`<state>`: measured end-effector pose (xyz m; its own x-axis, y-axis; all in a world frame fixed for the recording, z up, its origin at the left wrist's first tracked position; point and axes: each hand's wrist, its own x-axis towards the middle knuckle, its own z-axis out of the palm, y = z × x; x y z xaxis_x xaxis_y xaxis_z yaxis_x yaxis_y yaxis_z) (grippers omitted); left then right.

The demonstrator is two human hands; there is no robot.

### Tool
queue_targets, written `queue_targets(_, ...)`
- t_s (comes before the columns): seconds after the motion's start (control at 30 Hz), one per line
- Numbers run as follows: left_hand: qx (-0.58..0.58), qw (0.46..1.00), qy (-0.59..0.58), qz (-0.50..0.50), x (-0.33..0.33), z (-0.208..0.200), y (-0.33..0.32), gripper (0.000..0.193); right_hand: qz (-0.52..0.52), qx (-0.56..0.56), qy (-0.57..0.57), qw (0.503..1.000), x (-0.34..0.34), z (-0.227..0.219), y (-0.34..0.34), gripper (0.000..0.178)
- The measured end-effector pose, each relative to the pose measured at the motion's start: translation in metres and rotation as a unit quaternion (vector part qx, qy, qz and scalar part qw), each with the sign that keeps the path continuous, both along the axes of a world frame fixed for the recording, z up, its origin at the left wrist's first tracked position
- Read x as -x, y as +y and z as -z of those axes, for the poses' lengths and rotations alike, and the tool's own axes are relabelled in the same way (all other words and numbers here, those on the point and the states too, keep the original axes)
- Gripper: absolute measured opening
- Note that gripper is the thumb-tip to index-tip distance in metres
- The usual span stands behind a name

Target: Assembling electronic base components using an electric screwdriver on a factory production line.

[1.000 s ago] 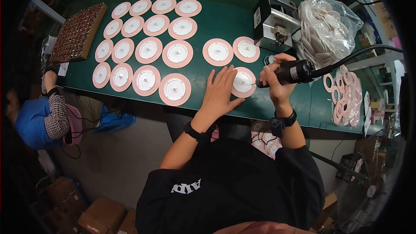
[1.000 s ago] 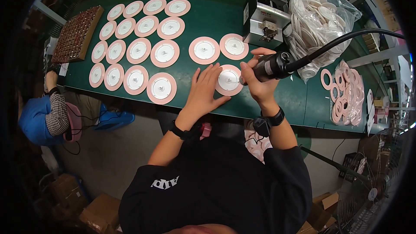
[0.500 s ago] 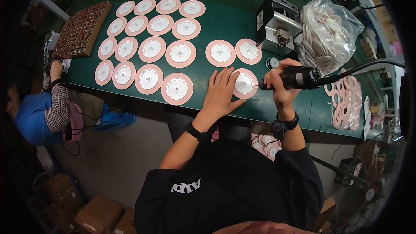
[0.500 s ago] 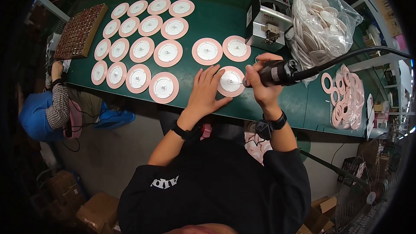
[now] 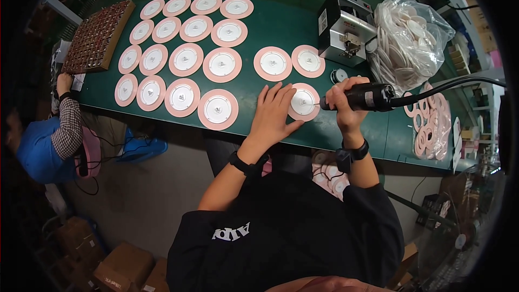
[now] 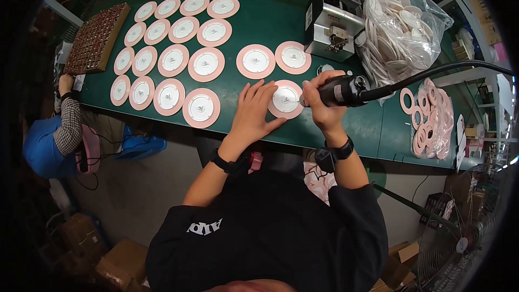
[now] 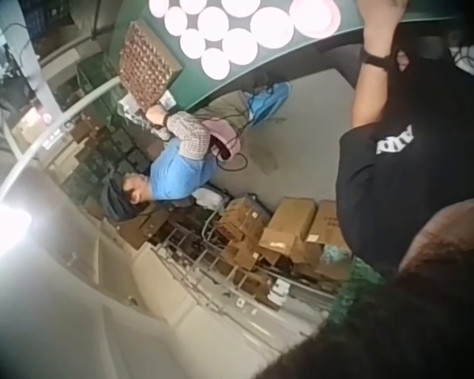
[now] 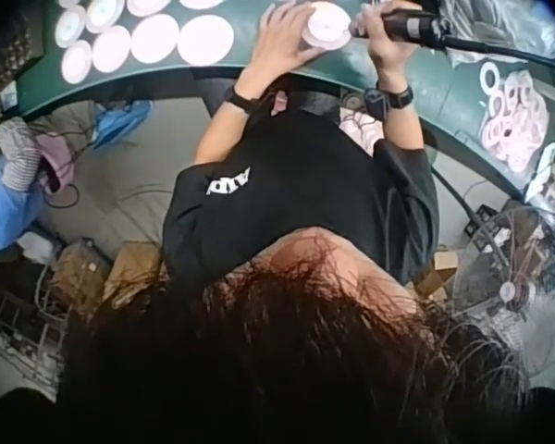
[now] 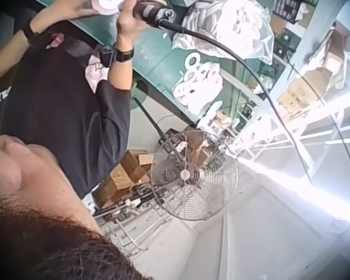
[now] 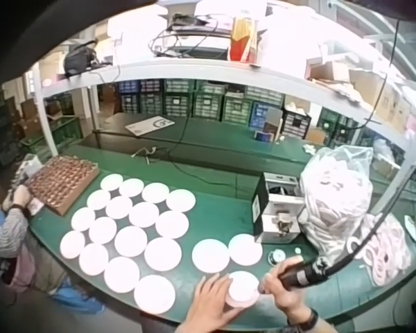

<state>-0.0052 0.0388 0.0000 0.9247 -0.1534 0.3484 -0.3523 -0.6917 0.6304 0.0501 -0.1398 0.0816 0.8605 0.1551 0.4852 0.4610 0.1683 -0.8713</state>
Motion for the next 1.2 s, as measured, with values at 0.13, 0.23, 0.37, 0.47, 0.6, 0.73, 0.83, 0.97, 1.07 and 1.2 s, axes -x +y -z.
queue_targets(0.13, 0.001, 1.0, -0.003, -0.002, 0.0, 0.001, -0.001, 0.08, 0.008, 0.03, -0.003, 1.0, -0.001, 0.001, 0.0, 0.028)
queue_targets(0.23, 0.001, 1.0, -0.006, -0.006, 0.0, 0.003, -0.002, 0.079, 0.021, 0.033, 0.003, 0.999, -0.004, 0.0, 0.0, 0.03)
queue_targets(0.37, 0.003, 1.0, -0.008, -0.002, 0.0, 0.002, 0.0, 0.079, 0.018, 0.012, 0.034, 0.999, -0.011, -0.011, 0.004, 0.033)
queue_targets(0.47, 0.004, 1.0, -0.008, -0.001, 0.001, 0.001, -0.001, 0.079, 0.0, -0.002, 0.051, 0.999, -0.011, -0.01, 0.0, 0.035)
queue_targets(0.6, 0.003, 1.0, -0.011, -0.001, 0.001, 0.002, -0.001, 0.078, -0.034, 0.009, 0.043, 0.998, -0.013, 0.001, -0.005, 0.038)
queue_targets(0.73, -0.002, 1.0, -0.006, -0.003, 0.0, 0.002, -0.001, 0.077, -0.041, 0.07, 0.002, 0.997, -0.014, 0.005, -0.005, 0.038)
queue_targets(0.83, -0.004, 1.0, -0.003, -0.005, 0.0, 0.003, -0.001, 0.077, -0.027, 0.119, -0.03, 0.992, -0.016, 0.003, -0.002, 0.037)
queue_targets(0.97, -0.001, 1.0, -0.007, -0.002, -0.001, 0.002, 0.0, 0.078, -0.035, 0.064, 0.032, 0.997, -0.014, 0.0, 0.0, 0.038)
queue_targets(1.07, 0.006, 1.0, -0.013, 0.005, 0.0, 0.001, -0.001, 0.079, -0.042, 0.032, 0.029, 0.998, -0.014, 0.0, -0.006, 0.037)
queue_targets(1.2, -0.022, 1.0, -0.012, 0.002, 0.0, 0.001, -0.001, 0.079, -0.018, -0.027, -0.057, 0.998, -0.033, -0.027, -0.03, 0.032)
